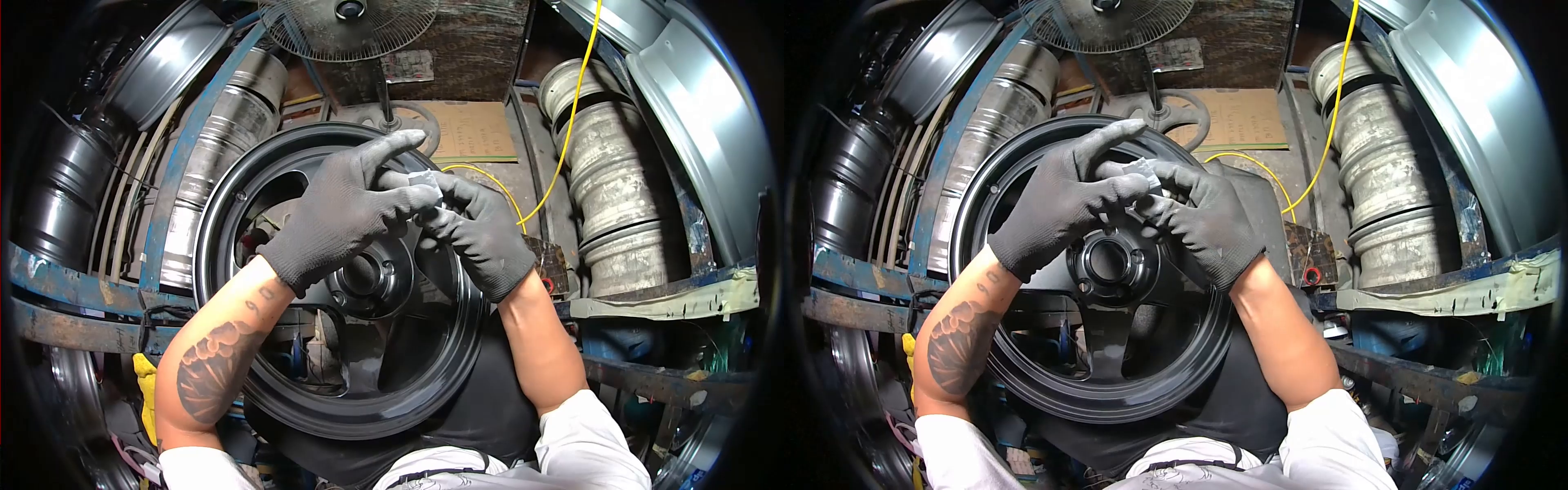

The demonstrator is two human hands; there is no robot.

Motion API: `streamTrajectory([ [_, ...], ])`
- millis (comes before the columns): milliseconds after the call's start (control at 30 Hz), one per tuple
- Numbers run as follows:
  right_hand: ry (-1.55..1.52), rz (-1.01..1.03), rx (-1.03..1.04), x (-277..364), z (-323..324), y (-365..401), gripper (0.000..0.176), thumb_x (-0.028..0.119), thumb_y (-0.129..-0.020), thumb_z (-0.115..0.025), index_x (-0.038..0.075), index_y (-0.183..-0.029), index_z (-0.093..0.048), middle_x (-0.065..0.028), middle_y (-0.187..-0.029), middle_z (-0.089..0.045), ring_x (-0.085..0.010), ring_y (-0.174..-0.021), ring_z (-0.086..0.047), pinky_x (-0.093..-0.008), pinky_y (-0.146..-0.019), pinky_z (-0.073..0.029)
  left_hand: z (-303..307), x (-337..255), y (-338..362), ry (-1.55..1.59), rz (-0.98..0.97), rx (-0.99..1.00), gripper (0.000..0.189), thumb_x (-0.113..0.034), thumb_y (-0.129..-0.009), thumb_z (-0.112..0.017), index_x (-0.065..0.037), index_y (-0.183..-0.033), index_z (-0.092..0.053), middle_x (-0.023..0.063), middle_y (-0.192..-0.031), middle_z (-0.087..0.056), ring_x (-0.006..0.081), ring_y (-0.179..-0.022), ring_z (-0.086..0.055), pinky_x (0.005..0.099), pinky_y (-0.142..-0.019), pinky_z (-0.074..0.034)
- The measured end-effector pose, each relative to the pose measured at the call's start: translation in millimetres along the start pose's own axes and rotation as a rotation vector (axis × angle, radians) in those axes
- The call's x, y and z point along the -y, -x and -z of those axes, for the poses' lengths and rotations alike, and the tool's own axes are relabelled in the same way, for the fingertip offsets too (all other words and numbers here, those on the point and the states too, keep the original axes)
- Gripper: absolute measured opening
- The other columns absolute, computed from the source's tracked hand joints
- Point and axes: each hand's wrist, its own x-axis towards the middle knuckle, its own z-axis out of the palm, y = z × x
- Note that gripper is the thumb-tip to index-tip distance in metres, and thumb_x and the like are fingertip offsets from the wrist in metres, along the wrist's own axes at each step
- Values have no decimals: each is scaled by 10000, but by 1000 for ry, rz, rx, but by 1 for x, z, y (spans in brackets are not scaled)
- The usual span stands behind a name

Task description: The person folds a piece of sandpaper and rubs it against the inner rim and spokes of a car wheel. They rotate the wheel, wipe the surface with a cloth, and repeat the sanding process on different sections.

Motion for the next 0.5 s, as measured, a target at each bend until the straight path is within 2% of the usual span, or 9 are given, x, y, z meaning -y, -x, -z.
streamTrajectory([
  [67,-1,14,6,-10,5,-2,352,49,-952,-623,-27,-1294,-601,-77,-1105,-685,-67,-891,-648,-192,-759,-545,0,7,-4,-47,-28,-37,610,-92,-896,-697,17,-1441,-445,63,-1000,-706,92,-952,-652,233,-870,-508],
  [167,-49,53,-27,-7,-2,-3,331,59,-960,-617,-31,-1279,-606,-72,-1058,-695,-77,-868,-655,-207,-762,-550,1,13,-6,-233,-192,-75,604,-87,-904,-689,-8,-1450,-444,65,-994,-699,69,-863,-647,212,-776,-523],
  [267,-55,-10,51,-2,6,-3,304,72,-963,-620,-41,-1245,-617,-73,-1012,-698,-85,-849,-659,-213,-761,-554,-3,8,-2,-48,-108,-19,585,-64,-927,-648,-31,-1468,-428,78,-1043,-688,51,-763,-621,193,-666,-519],
  [367,17,-68,-53,-5,3,-2,257,75,-966,-617,-47,-1192,-632,-77,-970,-702,-87,-817,-658,-211,-748,-553,-6,8,0,79,-64,16,581,-56,-951,-616,-42,-1490,-397,90,-1087,-681,42,-696,-589,182,-599,-502],
  [467,26,-75,-23,-17,10,-4,301,177,-979,-626,-53,-1173,-619,-86,-990,-684,-129,-820,-657,-242,-742,-539,-8,7,1,109,-78,19,545,-75,-977,-582,-22,-1486,-396,48,-852,-667,60,-700,-602,223,-610,-513],
  [500,-10,-75,5,-17,11,-5,283,172,-978,-629,-48,-1156,-626,-84,-988,-683,-128,-813,-653,-240,-734,-536,-9,6,2,164,-72,36,549,-66,-974,-582,-14,-1486,-391,47,-854,-668,63,-709,-605,221,-624,-515],
])
